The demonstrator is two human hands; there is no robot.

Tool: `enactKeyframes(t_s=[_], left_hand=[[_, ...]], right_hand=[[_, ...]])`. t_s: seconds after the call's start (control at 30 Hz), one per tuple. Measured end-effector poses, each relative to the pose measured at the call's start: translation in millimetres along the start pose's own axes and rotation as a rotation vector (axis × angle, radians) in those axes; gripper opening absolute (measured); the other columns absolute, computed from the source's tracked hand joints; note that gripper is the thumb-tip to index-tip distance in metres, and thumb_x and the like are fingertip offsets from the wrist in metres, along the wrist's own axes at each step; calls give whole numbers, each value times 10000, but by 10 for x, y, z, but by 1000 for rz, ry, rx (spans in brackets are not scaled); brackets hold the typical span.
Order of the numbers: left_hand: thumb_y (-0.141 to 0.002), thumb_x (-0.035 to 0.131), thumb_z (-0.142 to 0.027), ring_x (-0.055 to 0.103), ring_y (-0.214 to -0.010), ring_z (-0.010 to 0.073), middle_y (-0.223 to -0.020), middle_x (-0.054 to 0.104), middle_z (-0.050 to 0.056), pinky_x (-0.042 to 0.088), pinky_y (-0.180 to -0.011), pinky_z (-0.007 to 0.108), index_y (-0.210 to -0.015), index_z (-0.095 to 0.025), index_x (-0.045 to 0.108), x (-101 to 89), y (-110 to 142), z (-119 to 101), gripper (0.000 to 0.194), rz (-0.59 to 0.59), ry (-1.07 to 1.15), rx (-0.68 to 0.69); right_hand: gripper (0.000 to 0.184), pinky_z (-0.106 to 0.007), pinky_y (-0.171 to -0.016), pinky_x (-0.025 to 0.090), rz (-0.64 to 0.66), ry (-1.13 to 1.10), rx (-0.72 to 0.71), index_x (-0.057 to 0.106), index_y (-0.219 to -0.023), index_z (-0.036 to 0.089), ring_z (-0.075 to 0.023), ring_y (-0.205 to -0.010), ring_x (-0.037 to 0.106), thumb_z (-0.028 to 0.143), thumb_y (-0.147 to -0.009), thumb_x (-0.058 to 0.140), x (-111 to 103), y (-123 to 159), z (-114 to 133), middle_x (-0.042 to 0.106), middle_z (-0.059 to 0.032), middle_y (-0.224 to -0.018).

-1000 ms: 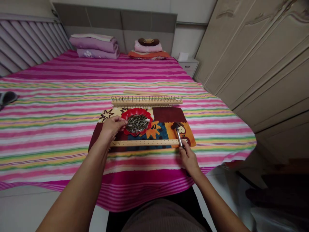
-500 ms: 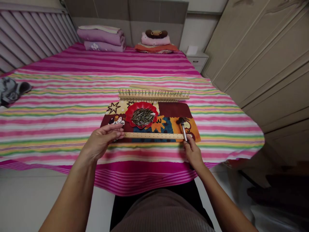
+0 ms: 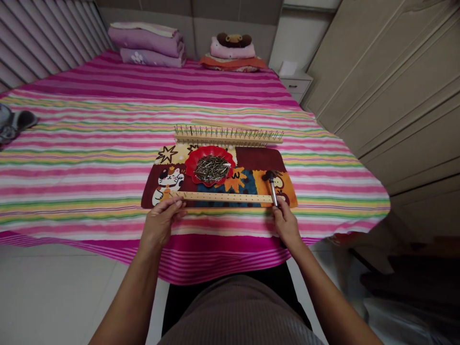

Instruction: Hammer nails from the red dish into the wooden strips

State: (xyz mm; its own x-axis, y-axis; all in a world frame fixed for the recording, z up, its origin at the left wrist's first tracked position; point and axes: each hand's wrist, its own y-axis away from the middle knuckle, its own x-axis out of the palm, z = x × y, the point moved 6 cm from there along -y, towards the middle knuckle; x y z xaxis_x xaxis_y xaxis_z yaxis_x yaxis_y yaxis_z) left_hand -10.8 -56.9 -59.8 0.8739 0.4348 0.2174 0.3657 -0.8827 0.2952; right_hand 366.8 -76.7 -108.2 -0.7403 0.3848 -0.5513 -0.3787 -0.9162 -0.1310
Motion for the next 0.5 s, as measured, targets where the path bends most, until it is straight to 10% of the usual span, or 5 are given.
enactKeyframes(t_s=[0.5], left_hand=[[-567, 773, -203, 671, -723, 142, -753, 670, 20, 579, -761, 307, -766, -147, 644, 16, -114, 259, 244, -86, 124, 124]], right_hand=[[611, -331, -710, 495, 13, -33, 59, 553, -1287, 103, -202, -704, 597, 453, -801, 433, -11, 18, 36, 673, -67, -816]])
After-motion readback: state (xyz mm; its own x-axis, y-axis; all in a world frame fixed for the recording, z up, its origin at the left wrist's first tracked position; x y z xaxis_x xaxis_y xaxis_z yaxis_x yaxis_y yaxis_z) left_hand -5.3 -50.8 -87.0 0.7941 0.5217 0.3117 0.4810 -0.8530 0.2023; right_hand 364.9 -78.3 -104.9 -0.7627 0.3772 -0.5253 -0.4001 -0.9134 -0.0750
